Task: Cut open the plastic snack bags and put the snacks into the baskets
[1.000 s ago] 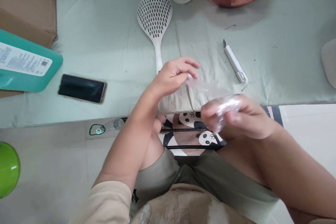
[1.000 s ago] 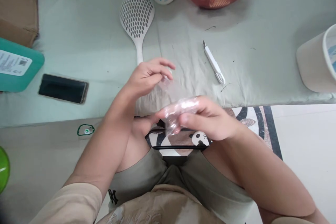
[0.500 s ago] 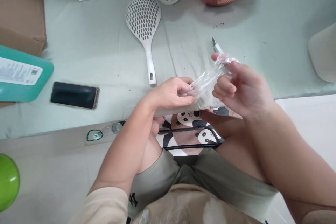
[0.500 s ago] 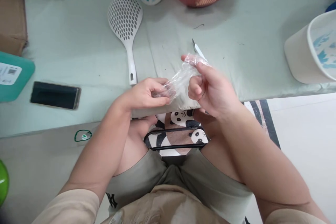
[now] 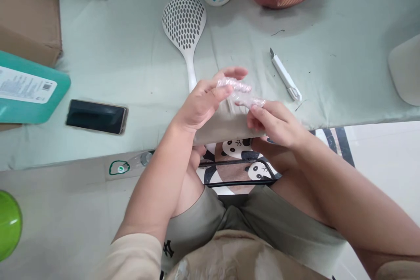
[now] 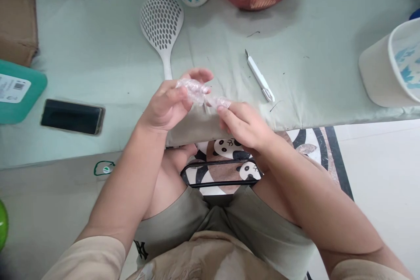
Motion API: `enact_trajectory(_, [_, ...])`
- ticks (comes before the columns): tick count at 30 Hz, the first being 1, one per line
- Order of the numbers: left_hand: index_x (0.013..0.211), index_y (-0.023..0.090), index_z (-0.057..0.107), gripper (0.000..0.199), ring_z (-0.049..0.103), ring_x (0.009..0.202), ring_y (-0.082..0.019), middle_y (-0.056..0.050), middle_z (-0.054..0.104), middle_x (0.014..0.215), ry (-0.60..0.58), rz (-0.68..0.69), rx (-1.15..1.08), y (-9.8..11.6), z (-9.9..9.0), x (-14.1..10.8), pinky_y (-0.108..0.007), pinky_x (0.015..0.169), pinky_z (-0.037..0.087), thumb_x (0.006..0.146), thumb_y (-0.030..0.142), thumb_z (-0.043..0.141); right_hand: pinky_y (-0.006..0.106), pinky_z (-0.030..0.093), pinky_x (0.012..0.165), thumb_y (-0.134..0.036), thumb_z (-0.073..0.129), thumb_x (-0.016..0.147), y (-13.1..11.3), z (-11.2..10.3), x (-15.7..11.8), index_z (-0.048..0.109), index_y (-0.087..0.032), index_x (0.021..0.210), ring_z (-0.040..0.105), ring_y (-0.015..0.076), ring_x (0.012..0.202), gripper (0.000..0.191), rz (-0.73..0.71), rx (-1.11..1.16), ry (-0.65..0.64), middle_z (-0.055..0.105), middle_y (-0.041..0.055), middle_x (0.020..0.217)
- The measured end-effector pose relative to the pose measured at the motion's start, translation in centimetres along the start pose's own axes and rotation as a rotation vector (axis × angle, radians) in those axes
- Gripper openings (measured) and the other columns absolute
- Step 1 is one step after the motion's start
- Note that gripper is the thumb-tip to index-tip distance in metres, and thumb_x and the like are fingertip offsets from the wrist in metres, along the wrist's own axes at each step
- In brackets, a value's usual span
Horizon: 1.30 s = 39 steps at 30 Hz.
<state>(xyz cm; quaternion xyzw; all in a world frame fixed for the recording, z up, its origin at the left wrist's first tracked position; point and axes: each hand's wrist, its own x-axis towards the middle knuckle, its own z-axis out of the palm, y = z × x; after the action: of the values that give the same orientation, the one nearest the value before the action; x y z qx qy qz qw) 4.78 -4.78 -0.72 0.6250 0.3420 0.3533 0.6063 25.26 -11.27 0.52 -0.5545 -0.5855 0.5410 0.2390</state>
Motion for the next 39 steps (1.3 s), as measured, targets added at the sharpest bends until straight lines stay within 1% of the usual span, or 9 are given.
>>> enact_trajectory(5, [0.105, 0.027, 0.078, 0.042, 0.068, 0.125, -0.025, -0.001, 0.078, 0.118, -0.017, 0.002, -0.003, -0.3, 0.0, 0.3, -0.045, 0.114, 0.051, 0.101, 0.06, 0.052, 0.03, 0.044, 0.061, -0.035, 0.052, 0.09, -0.1, 0.2, -0.6, 0.076, -0.02, 0.1, 0.054, 0.0126, 0.059, 0.03, -0.125, 0.239, -0.301, 0.065, 0.0, 0.071])
enact_trajectory(11, [0.097, 0.022, 0.073, 0.044, 0.068, 0.118, -0.025, -0.004, 0.076, 0.111, -0.159, -0.142, 0.12, 0.0, 0.1, 0.2, -0.043, 0.109, 0.051, 0.101, 0.058, 0.049, 0.032, 0.04, 0.055, -0.026, 0.053, 0.073, -0.6, -0.5, -1.0, 0.065, -0.021, 0.138, 0.049, 0.0145, 0.055, 0.066, -0.042, 0.478, -0.164, 0.063, -0.0026, 0.066])
enact_trajectory(16, [0.106, 0.026, 0.077, 0.029, 0.054, 0.141, -0.027, -0.005, 0.062, 0.141, -0.266, -0.112, 0.099, -0.1, 0.3, 0.2, -0.045, 0.12, 0.046, 0.094, 0.049, 0.062, 0.03, 0.037, 0.05, -0.022, 0.052, 0.068, -1.1, -0.6, -0.8, 0.049, -0.024, 0.153, 0.043, 0.0126, 0.047, 0.085, 0.0, 0.51, -0.103, 0.059, -0.0077, 0.056])
enact_trajectory(22, [0.086, 0.026, 0.081, 0.017, 0.054, 0.141, -0.03, -0.005, 0.058, 0.146, -0.193, 0.005, 0.179, -0.6, 0.3, 0.3, -0.048, 0.122, 0.045, 0.085, 0.041, 0.074, 0.027, 0.034, 0.047, -0.02, 0.056, 0.071, -1.4, -0.3, -0.6, 0.055, -0.017, 0.144, 0.041, 0.011, 0.044, 0.072, 0.057, 0.429, -0.078, 0.059, -0.0078, 0.053])
enact_trajectory(25, [0.076, 0.025, 0.079, 0.027, 0.051, 0.145, -0.031, -0.003, 0.059, 0.147, -0.172, 0.037, 0.17, -0.5, 0.2, 0.3, -0.051, 0.124, 0.044, 0.089, 0.048, 0.072, 0.027, 0.037, 0.048, -0.019, 0.058, 0.075, -1.1, -0.1, -0.3, 0.068, -0.018, 0.118, 0.043, 0.0111, 0.048, 0.044, 0.105, 0.363, -0.01, 0.059, -0.0045, 0.057])
enact_trajectory(28, [0.079, 0.028, 0.081, 0.024, 0.047, 0.15, -0.033, 0.001, 0.058, 0.15, -0.143, 0.079, 0.158, -0.1, 0.2, 0.3, -0.056, 0.122, 0.046, 0.091, 0.047, 0.072, 0.027, 0.038, 0.049, -0.02, 0.059, 0.078, -0.8, 0.0, 0.0, 0.068, -0.019, 0.082, 0.046, 0.0113, 0.05, 0.01, 0.154, 0.274, 0.001, 0.055, -0.0015, 0.055])
enact_trajectory(31, [0.096, 0.035, 0.083, 0.017, 0.05, 0.149, -0.032, 0.002, 0.061, 0.15, -0.144, 0.097, 0.092, 0.1, 0.3, 0.2, -0.054, 0.119, 0.05, 0.094, 0.046, 0.07, 0.027, 0.037, 0.048, -0.019, 0.061, 0.078, -0.7, 0.1, 0.1, 0.061, -0.019, 0.067, 0.048, 0.0108, 0.051, 0.011, 0.168, 0.296, -0.05, 0.056, 0.0001, 0.056])
enact_trajectory(35, [0.115, 0.036, 0.08, 0.034, 0.06, 0.138, -0.029, -0.002, 0.067, 0.142, -0.231, 0.066, 0.006, -0.3, 0.1, 0.4, -0.045, 0.111, 0.056, 0.086, 0.053, 0.078, 0.025, 0.037, 0.046, -0.021, 0.064, 0.079, -0.7, 0.2, 0.0, 0.062, -0.02, 0.084, 0.051, 0.0107, 0.05, 0.006, 0.109, 0.571, -0.069, 0.063, -0.0013, 0.062])
enact_trajectory(39, [0.119, 0.034, 0.078, 0.05, 0.068, 0.124, -0.027, -0.002, 0.07, 0.138, -0.185, 0.114, -0.103, -0.5, 0.0, 0.6, -0.039, 0.103, 0.058, 0.075, 0.054, 0.088, 0.026, 0.032, 0.042, -0.044, 0.068, 0.087, -0.5, 0.4, 0.4, 0.058, -0.021, 0.082, 0.044, 0.0098, 0.042, 0.025, 0.096, 0.662, -0.055, 0.058, -0.0028, 0.053])
